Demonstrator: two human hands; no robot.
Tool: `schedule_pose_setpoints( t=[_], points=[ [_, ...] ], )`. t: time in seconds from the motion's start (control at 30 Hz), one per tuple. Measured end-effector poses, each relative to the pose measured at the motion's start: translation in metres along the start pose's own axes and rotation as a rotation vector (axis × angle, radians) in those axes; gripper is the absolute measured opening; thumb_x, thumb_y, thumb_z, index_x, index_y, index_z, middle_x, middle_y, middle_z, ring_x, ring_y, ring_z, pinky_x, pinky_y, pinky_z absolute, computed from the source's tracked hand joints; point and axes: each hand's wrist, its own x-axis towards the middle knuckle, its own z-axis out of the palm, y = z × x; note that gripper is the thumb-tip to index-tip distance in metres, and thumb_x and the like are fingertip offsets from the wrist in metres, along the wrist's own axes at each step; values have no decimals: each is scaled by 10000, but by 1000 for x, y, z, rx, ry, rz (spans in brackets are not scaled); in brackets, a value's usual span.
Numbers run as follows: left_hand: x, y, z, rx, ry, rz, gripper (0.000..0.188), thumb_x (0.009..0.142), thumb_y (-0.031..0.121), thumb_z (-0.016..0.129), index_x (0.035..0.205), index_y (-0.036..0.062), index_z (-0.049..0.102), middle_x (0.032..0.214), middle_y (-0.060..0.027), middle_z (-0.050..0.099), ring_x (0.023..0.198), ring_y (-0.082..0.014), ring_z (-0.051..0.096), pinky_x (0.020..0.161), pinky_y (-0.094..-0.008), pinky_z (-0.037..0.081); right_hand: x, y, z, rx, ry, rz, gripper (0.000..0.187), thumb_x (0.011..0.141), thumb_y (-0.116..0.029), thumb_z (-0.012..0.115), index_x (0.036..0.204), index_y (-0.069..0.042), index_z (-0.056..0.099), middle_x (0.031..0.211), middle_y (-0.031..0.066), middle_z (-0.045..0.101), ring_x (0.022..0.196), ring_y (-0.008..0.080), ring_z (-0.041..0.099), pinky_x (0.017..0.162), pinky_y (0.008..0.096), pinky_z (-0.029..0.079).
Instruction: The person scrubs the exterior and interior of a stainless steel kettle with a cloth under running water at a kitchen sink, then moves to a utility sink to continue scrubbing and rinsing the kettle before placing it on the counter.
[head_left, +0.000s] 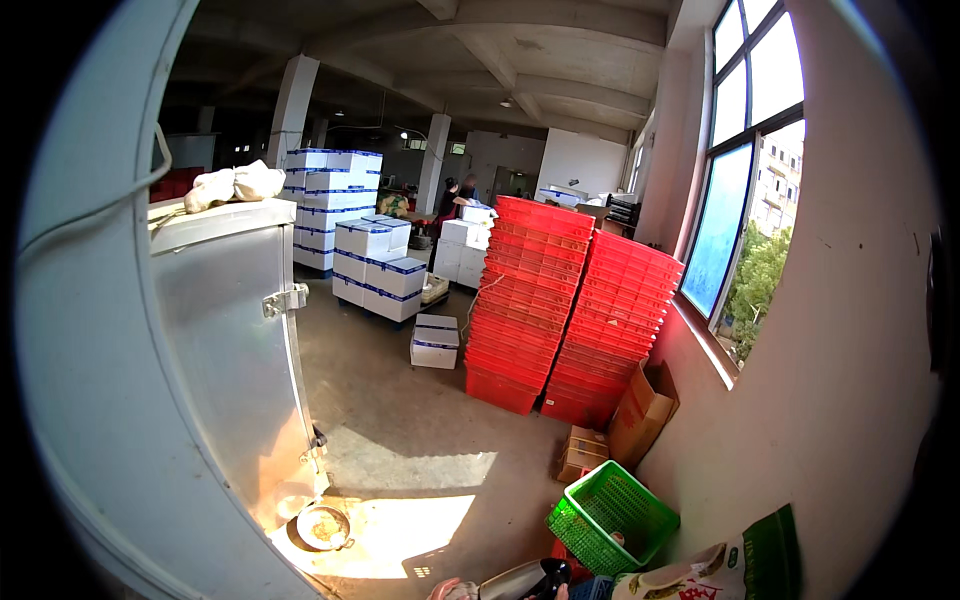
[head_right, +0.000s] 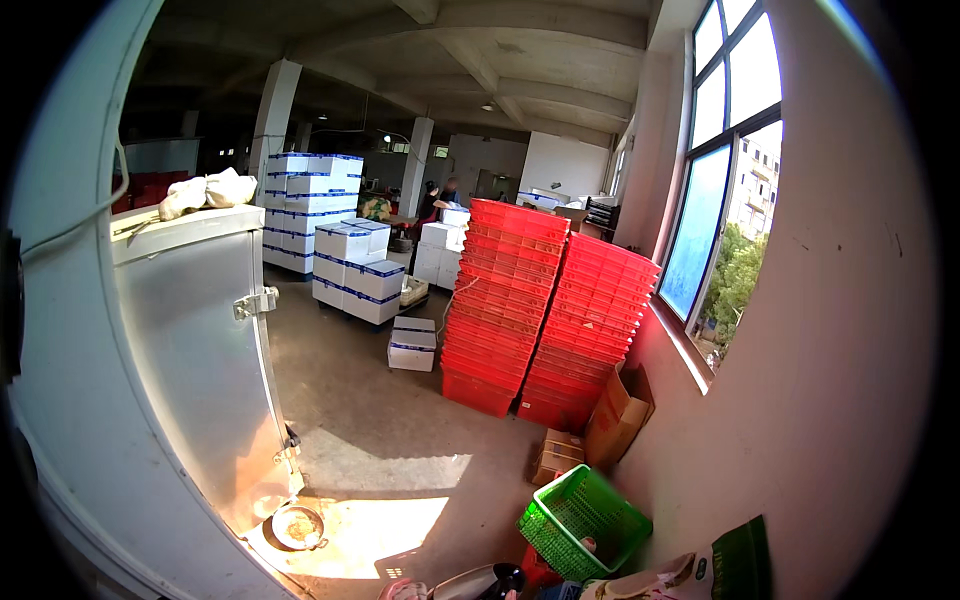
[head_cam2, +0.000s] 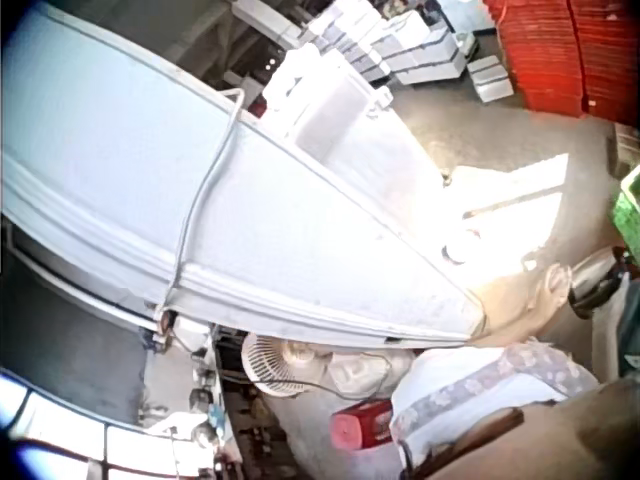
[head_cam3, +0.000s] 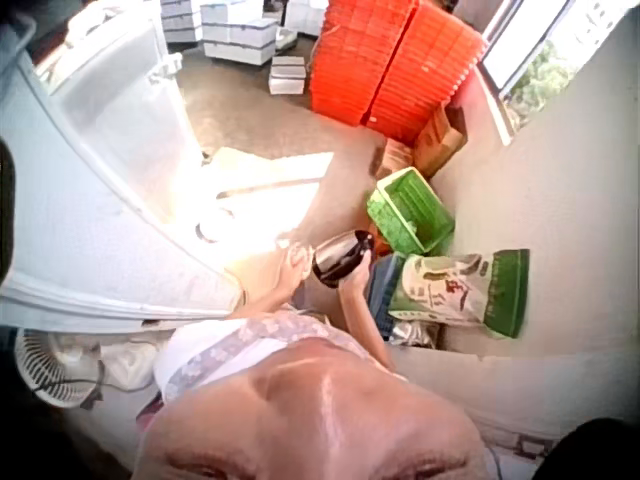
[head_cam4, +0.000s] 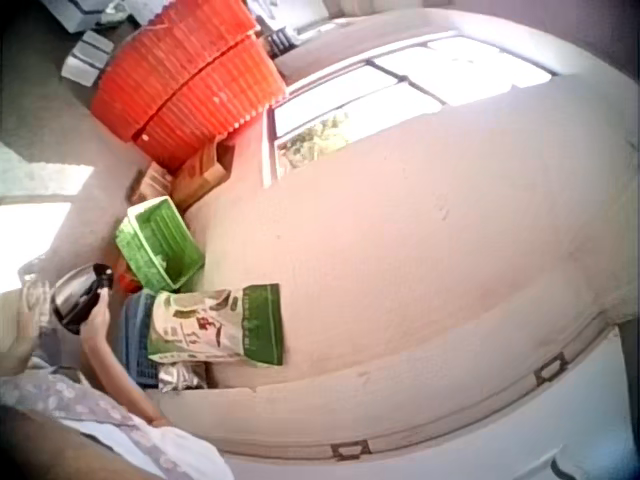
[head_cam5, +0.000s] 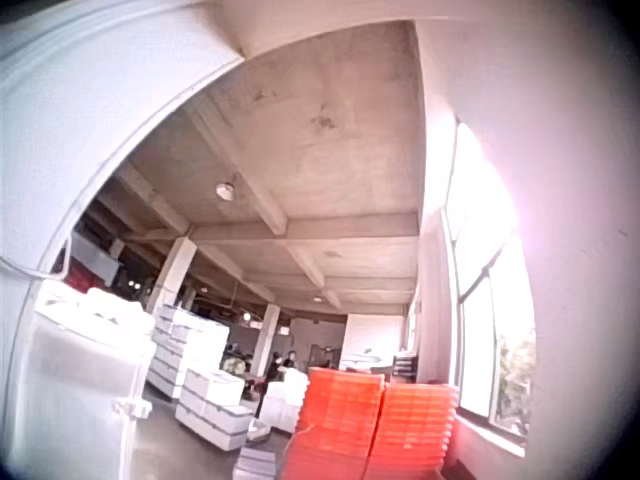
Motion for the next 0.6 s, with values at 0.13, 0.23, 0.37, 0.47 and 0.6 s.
schedule_pose_setpoints(
  t=[0.13,0.23,0.37,0.47,0.6],
  points=[
    [98,72,75,575,-224,690,351,818,251,627,1119,72,598,1094,-169,587,1011,-336,559,889,-413,447,156,44,33,27,-210,290,338,936,-423,468,966,-106,580,925,69,618,867,225,589,757,366,503],
    [185,49,95,883,-41,740,332,795,277,627,1082,110,607,1022,-124,576,968,-347,538,842,-437,441,198,39,86,58,-439,314,322,958,-388,428,932,-109,587,902,62,630,870,201,593,792,359,495],
    [292,60,88,699,-76,871,275,773,161,627,1040,98,613,963,-136,583,861,-318,575,760,-414,479,244,21,175,39,-421,369,279,926,-421,480,902,-160,577,833,9,610,793,179,577,674,325,486],
    [381,23,53,461,-192,686,315,794,139,613,1098,66,578,980,-146,596,854,-315,589,736,-403,500,330,29,212,-129,-629,320,280,887,-489,520,848,-214,559,694,-43,524,634,138,505,481,296,399],
    [515,-38,-21,-28,-122,-61,353,828,205,627,1115,10,564,934,-112,623,839,-208,594,737,-332,504,429,47,307,-112,-587,532,266,870,-420,583,906,-157,594,795,-3,584,769,162,556,646,324,476]
  ],
)
